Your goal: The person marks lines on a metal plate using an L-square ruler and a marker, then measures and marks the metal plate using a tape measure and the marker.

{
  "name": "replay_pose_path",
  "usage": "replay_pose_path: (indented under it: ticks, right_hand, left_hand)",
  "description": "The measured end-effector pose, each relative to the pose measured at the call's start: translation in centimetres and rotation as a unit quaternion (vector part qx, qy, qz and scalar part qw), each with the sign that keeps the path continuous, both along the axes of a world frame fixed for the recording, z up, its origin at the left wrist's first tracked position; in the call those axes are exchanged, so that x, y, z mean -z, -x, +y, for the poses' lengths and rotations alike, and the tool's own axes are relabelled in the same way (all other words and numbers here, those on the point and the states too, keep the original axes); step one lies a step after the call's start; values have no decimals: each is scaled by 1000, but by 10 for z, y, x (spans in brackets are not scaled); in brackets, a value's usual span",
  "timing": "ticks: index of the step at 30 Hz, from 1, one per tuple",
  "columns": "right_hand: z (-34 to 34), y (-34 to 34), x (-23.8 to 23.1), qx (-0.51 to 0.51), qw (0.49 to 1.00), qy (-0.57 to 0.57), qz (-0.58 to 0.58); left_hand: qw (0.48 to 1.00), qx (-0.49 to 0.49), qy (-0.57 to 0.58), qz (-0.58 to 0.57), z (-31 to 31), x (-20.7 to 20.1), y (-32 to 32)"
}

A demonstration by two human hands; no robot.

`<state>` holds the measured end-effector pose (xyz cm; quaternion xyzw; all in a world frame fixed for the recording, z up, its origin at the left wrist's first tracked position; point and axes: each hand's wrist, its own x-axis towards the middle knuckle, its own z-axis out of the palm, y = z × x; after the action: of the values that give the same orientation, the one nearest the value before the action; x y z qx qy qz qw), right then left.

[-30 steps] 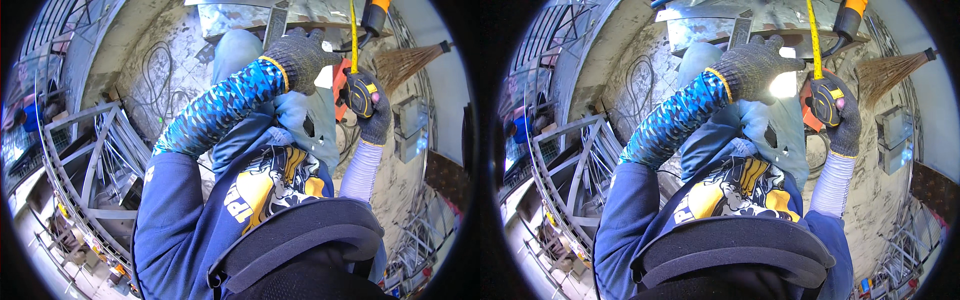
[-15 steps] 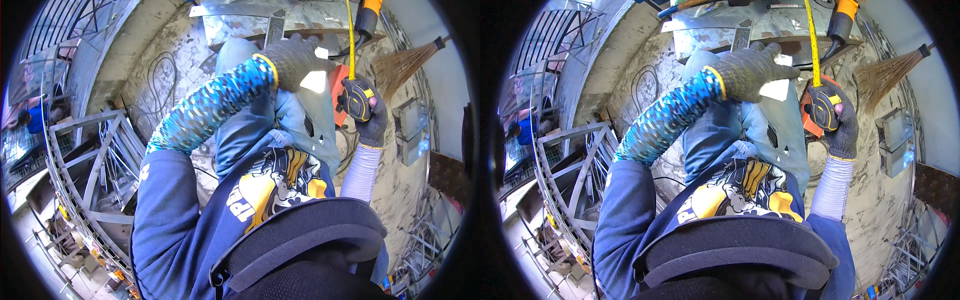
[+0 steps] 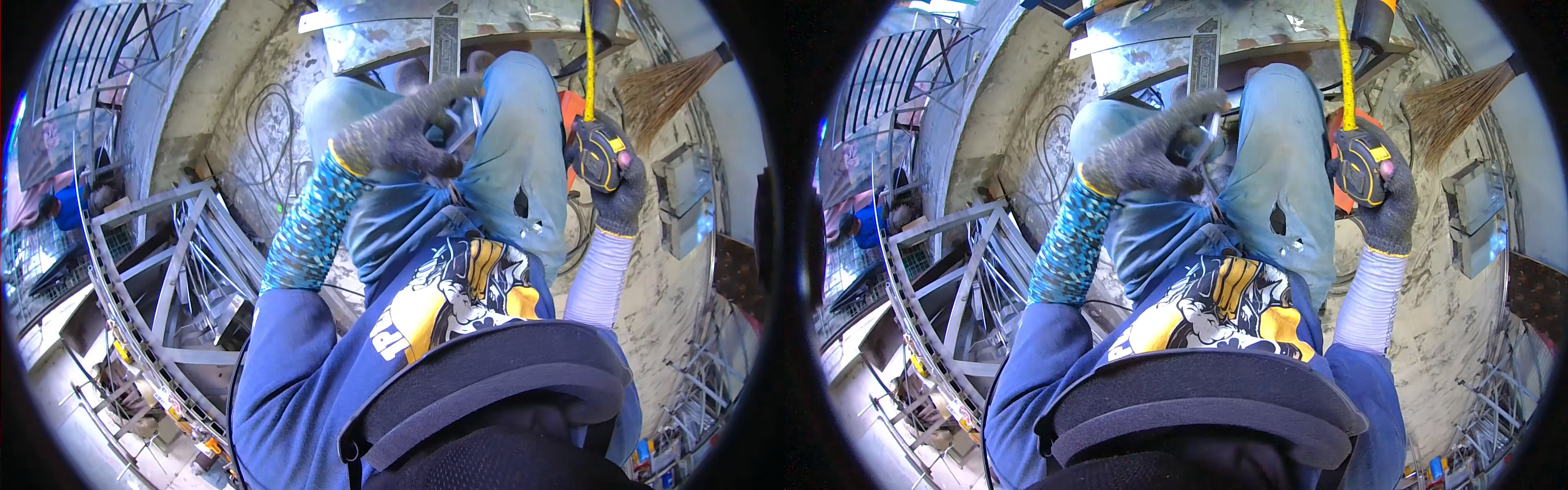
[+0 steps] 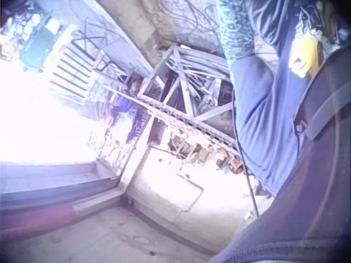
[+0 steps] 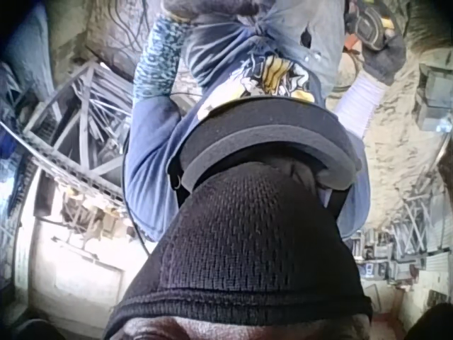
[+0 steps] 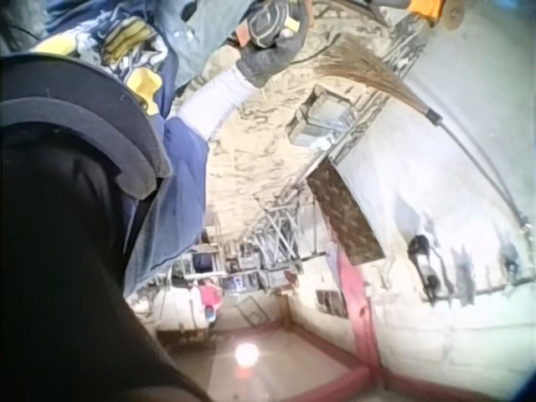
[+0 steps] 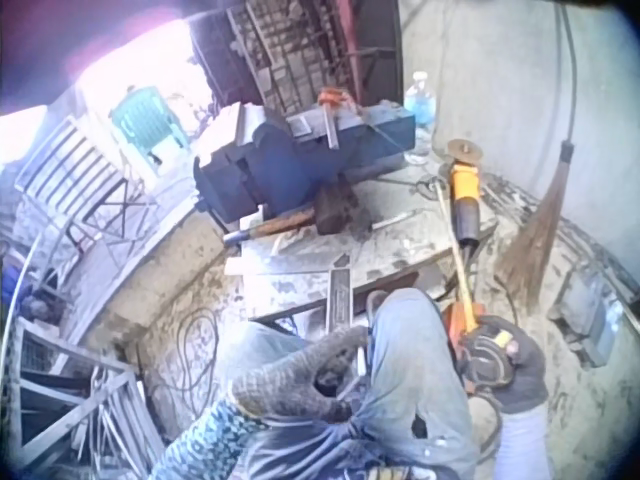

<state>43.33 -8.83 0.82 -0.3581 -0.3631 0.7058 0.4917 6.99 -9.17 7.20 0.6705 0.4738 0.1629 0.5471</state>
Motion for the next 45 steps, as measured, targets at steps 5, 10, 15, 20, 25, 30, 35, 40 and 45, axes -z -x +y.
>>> replay_pose_path:
  ticks: [5,10,15,20,25,30,35,40,45]
  right_hand:
    - [1,-4,-2,-6,1000,7,14]
    - [1,1,0,0,1000,-7,-8]
    - [-3,0,-9,-4,998,0,-60]
    - [3,1,-11,6,997,-10,-70]
    - [3,3,-7,4,998,5,-60]
    - [-2,2,-3,-5,998,15,-68]
    - [6,4,-2,-21,995,8,-100]
    - [6,7,-5,-42,998,28,-40]
    - [13,3,-1,-58,997,53,13]
  left_hand:
    - [995,-5,-100,-22,23,36,-11]
    - [984,-30,-174,-21,54,51,-7]
    - [964,44,-223,136,42,-10,-22]
    - [882,121,-312,332,26,-46,-48]
    - [878,113,-261,386,31,-2,-42]
    - [844,101,-343,400,32,-17,-46]
    - [844,108,-369,375,37,11,-46]
    - [845,107,-354,387,32,-7,-57]
    - [832,115,-410,355,39,-2,-47]
